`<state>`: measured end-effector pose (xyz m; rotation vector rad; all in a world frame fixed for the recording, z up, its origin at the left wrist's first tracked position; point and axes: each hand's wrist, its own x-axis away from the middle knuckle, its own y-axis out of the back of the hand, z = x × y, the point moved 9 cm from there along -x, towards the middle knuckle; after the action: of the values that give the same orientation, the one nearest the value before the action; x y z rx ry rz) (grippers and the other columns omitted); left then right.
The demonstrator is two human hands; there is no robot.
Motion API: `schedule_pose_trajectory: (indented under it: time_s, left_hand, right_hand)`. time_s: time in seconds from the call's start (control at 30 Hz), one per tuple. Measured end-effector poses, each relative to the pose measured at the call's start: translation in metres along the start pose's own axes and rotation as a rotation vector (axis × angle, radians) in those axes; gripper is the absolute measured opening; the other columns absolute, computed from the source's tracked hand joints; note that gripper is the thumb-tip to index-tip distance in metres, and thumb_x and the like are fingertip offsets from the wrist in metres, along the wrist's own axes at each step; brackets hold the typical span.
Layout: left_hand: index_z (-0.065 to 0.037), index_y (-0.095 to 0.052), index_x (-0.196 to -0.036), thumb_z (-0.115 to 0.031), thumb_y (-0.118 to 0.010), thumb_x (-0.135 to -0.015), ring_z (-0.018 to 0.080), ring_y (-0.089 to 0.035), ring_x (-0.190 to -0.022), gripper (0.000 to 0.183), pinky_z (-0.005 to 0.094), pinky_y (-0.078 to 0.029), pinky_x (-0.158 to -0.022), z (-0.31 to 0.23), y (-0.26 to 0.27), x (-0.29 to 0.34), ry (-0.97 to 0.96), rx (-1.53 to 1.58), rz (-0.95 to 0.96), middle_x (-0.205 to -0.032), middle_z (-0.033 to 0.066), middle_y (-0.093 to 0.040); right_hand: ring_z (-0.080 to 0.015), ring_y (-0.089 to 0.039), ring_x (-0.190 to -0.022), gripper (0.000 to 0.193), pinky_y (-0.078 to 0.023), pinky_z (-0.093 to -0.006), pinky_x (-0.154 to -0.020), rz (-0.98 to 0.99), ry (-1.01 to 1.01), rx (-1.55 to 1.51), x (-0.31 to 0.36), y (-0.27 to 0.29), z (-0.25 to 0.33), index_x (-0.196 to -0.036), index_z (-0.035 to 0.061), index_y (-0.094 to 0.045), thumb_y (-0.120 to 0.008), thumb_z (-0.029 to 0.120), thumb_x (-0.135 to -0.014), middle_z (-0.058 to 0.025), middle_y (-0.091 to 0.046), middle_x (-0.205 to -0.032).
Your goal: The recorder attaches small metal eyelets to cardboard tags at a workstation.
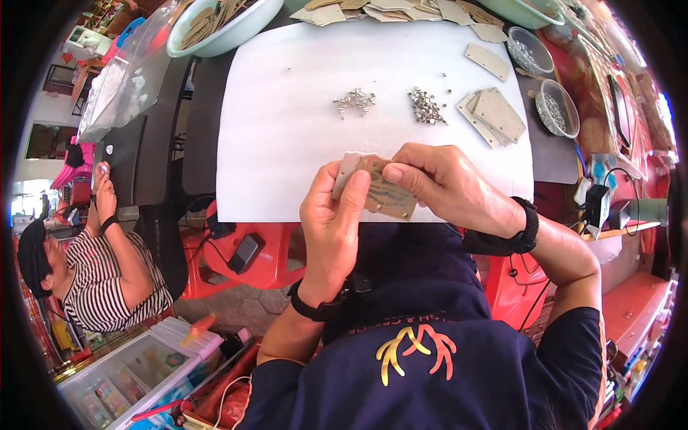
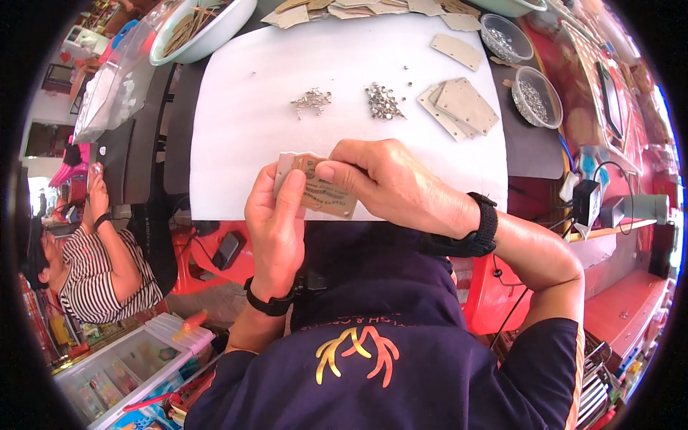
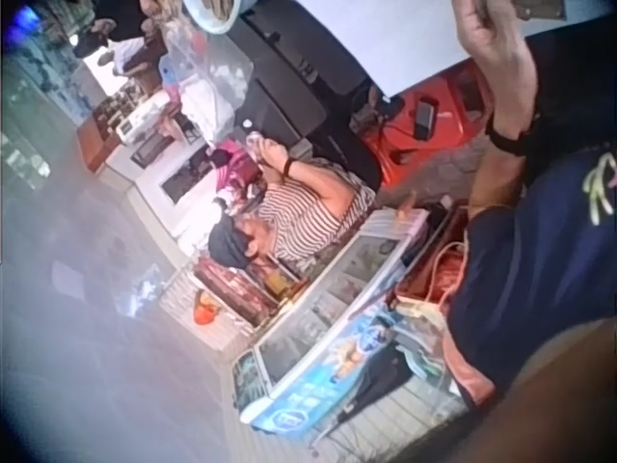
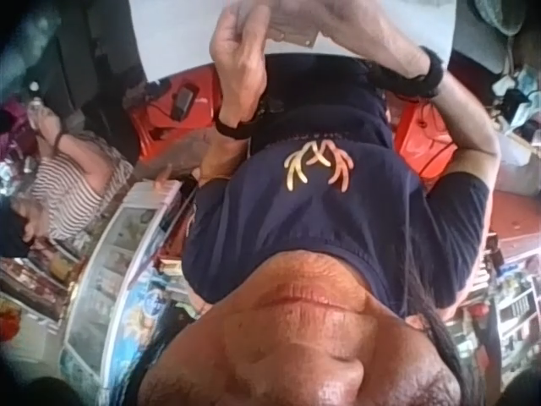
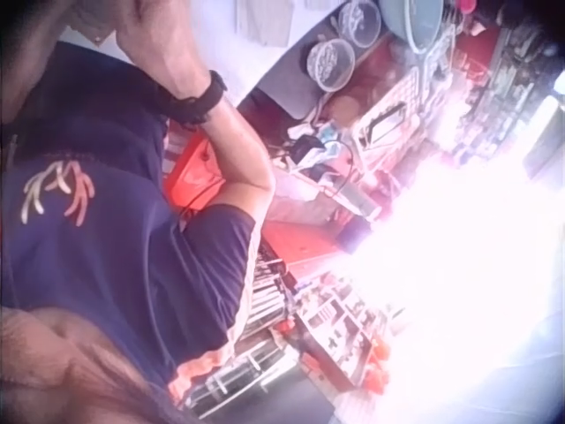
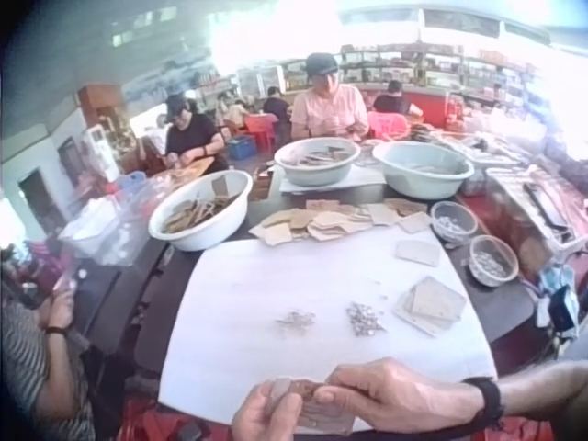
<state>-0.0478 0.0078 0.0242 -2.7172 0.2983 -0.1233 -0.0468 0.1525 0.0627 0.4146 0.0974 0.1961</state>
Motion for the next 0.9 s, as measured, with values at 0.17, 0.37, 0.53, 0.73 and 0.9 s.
schedule_pose_trajectory:
  time_s: [0.17, 0.37, 0.53, 0.73, 0.9]
  left_hand:
    - [0.001, -0.057, -0.115, -0.014, -0.058, -0.099, 0.0097, -0.060, -0.097, 0.022, 0.0260, -0.047, -0.088, 0.002, 0.039, 0.002, 0.001, -0.013, -0.067, -0.108, 0.0060, -0.065]
    - [-0.001, -0.056, -0.115, -0.014, -0.058, -0.099, 0.0123, -0.061, -0.101, 0.021, 0.0296, -0.048, -0.092, -0.002, 0.060, -0.001, -0.002, 0.014, -0.108, -0.110, 0.0073, -0.065]
    - [0.000, -0.057, -0.116, -0.014, -0.059, -0.098, 0.0121, -0.061, -0.101, 0.022, 0.0301, -0.048, -0.091, -0.001, 0.063, -0.004, 0.004, 0.055, -0.090, -0.110, 0.0068, -0.065]
    - [0.000, -0.057, -0.117, -0.014, -0.060, -0.098, 0.0121, -0.061, -0.101, 0.024, 0.0300, -0.048, -0.091, 0.000, 0.067, -0.004, 0.012, 0.049, -0.110, -0.110, 0.0067, -0.065]
    - [0.001, -0.057, -0.116, -0.016, -0.060, -0.098, 0.0100, -0.061, -0.096, 0.025, 0.0271, -0.048, -0.086, -0.001, 0.067, -0.004, 0.008, 0.035, -0.125, -0.106, 0.0063, -0.066]
  right_hand:
    - [-0.0104, -0.058, -0.060, 0.024, -0.049, -0.0266, -0.057, 0.119, -0.041, 0.123, -0.035, 0.003, -0.018, -0.102, 0.0006, -0.066, -0.059, 0.023, -0.098, -0.0050, -0.064, -0.073]
    - [-0.0307, -0.065, -0.073, 0.013, -0.051, -0.0389, -0.067, 0.052, 0.141, 0.397, -0.082, 0.010, -0.019, -0.091, 0.0010, -0.066, -0.062, 0.013, -0.087, -0.0142, -0.067, -0.079]
    - [-0.0330, -0.064, -0.076, 0.015, -0.050, -0.0427, -0.066, 0.011, 0.312, 0.563, -0.098, -0.013, -0.011, -0.082, 0.0031, -0.064, -0.062, 0.017, -0.087, -0.0127, -0.065, -0.082]
    - [-0.0323, -0.065, -0.077, 0.017, -0.051, -0.0433, -0.066, 0.061, 0.279, 0.697, -0.110, -0.029, -0.015, -0.081, 0.0040, -0.065, -0.063, 0.020, -0.087, -0.0117, -0.065, -0.084]
    - [-0.0319, -0.063, -0.078, 0.016, -0.050, -0.0413, -0.068, 0.083, 0.251, 0.752, -0.115, -0.036, -0.021, -0.085, 0.0035, -0.063, -0.064, 0.020, -0.087, -0.0108, -0.064, -0.086]
